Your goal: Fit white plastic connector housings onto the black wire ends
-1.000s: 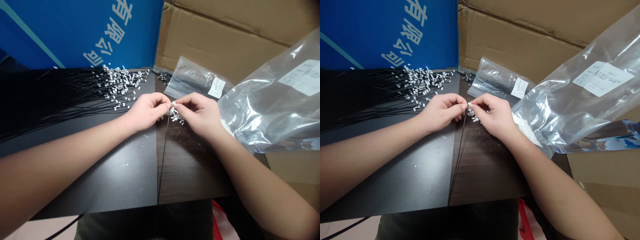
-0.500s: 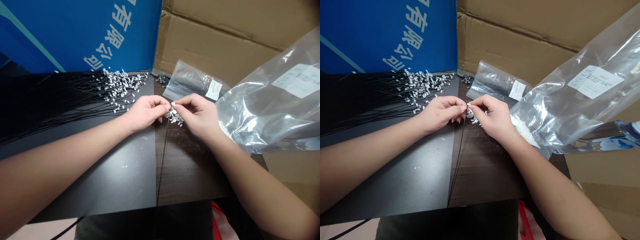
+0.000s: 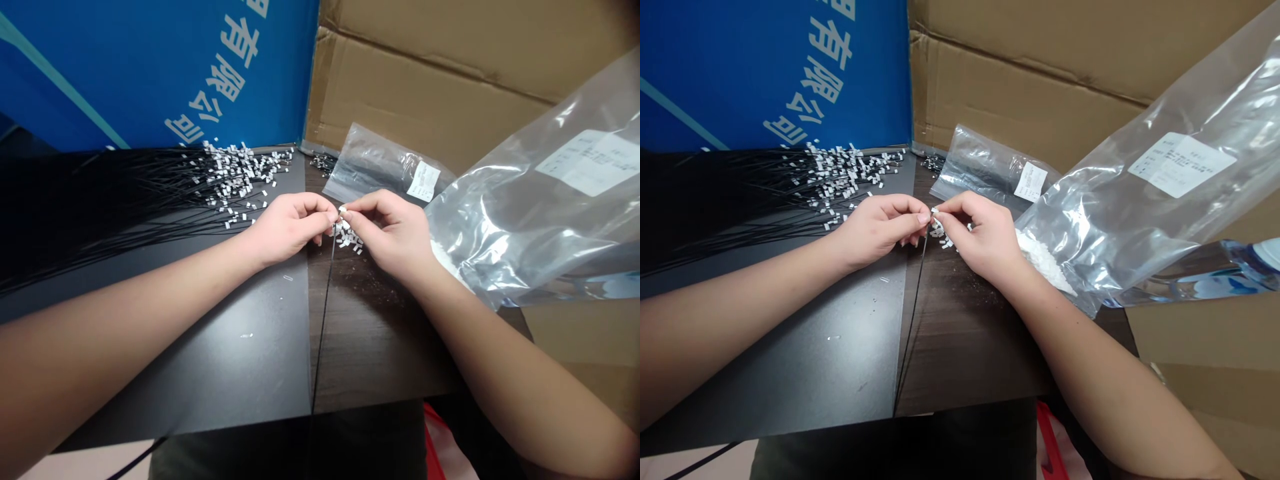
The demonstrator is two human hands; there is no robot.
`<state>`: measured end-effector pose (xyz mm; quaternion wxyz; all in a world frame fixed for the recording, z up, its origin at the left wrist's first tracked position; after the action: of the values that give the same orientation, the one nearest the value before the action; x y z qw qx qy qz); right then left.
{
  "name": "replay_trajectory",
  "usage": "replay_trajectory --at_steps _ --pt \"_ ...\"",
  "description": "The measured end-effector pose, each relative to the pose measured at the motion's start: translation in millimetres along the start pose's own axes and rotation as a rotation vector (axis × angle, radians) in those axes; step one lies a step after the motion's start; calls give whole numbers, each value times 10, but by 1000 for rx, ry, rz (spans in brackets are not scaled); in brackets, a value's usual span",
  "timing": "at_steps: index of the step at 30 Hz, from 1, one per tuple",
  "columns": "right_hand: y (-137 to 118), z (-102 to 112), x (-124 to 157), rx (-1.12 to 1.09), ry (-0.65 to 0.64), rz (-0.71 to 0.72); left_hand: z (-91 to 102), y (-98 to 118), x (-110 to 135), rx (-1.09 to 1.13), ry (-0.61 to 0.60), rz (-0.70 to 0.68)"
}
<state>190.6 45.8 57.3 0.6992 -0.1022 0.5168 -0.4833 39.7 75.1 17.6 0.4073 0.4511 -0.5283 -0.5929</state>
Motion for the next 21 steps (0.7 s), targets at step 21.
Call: replay_trajectory --at_steps 21 --pt "-5 -11 16 -30 -15 -11 -1 -16 -1 13 -5 22"
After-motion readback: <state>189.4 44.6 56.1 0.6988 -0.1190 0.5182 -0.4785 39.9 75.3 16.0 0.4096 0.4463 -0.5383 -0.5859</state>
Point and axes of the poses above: each hand's wrist, its own x-axis away from the middle knuckle, its own z-axis out of the back of the hand, y = z × x, the point moved 10 cm from there along -x, towards the middle knuckle, and after that the axes turned 10 degrees about y, right-handed, at the moved point
